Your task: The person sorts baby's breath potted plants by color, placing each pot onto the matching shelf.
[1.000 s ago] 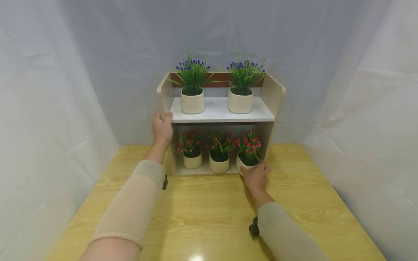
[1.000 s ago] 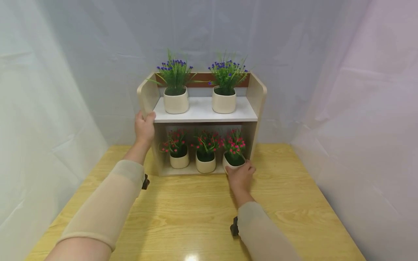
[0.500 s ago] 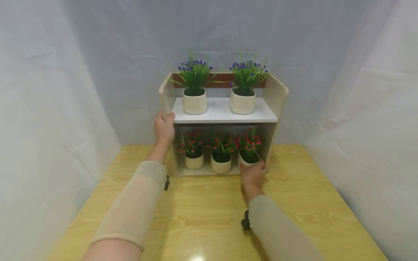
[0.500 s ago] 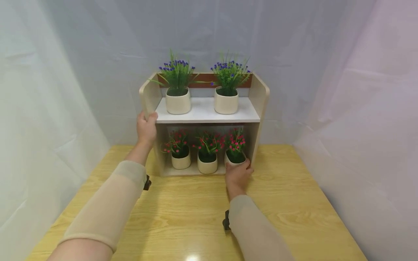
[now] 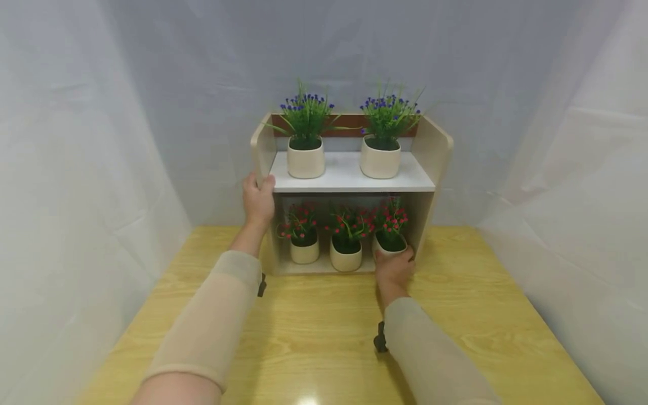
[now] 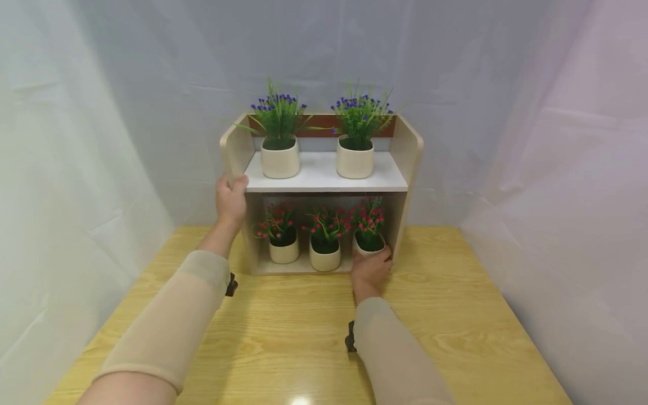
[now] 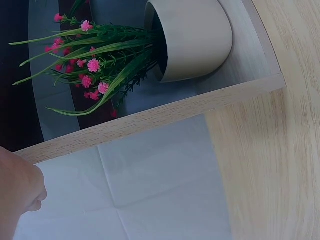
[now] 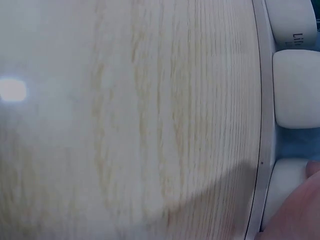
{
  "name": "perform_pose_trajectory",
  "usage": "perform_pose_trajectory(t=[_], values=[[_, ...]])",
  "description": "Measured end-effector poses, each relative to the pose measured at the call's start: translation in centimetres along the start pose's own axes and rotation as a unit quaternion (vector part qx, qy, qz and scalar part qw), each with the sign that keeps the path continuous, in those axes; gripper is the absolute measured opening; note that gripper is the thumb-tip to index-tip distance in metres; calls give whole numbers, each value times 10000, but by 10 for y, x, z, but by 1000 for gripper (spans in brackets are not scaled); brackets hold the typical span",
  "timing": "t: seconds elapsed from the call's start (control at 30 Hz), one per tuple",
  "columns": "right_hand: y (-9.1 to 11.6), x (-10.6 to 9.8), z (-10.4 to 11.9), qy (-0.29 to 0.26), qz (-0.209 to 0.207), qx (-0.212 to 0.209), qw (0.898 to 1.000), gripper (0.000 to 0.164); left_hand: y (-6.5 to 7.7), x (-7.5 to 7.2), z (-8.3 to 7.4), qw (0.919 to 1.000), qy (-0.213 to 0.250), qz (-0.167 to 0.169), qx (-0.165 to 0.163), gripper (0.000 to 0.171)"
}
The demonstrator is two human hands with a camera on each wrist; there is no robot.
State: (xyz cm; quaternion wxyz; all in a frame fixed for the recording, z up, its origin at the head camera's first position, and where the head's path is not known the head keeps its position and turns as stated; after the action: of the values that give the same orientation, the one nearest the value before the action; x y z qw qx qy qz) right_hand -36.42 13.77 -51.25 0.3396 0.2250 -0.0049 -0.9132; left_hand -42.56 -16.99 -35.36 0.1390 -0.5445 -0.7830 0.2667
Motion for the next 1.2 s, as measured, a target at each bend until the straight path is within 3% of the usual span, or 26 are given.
perform_pose_trajectory(t=[0.3,0.6,0.83,1.03,1.2], values=[[0,0,-1,59,328,302,9990,94,2,2,0,10000,-59,3,15,49],[-1,-2,2,68,369,227,9990,97,-1,3,4,9999,-100,13,-12,51],[0,-13,6,-93,626,352,9974,90,-2,0,1,9989,-306,324,-124,54],[5,-34,15,-172,1289,221,9913,80,0,-7,-1,9930,-929,678,253,60],[5,-52,16,532,1965,-278,9787,75,12,-12,0,9746,-1580,1353,825,55]])
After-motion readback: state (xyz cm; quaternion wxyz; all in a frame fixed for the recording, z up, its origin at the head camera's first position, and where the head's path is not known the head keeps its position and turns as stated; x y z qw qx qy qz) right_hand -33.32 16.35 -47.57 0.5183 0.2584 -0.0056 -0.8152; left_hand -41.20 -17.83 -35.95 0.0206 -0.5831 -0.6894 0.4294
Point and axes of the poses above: each hand's wrist, its own y-axis away from the middle knuckle, its own x-axis out of the palm, z = x × y, the point moved 1 cm from there along -y, towards the middle knuckle, and after that the axes turned 13 degrees about x, right-handed, at the moved point
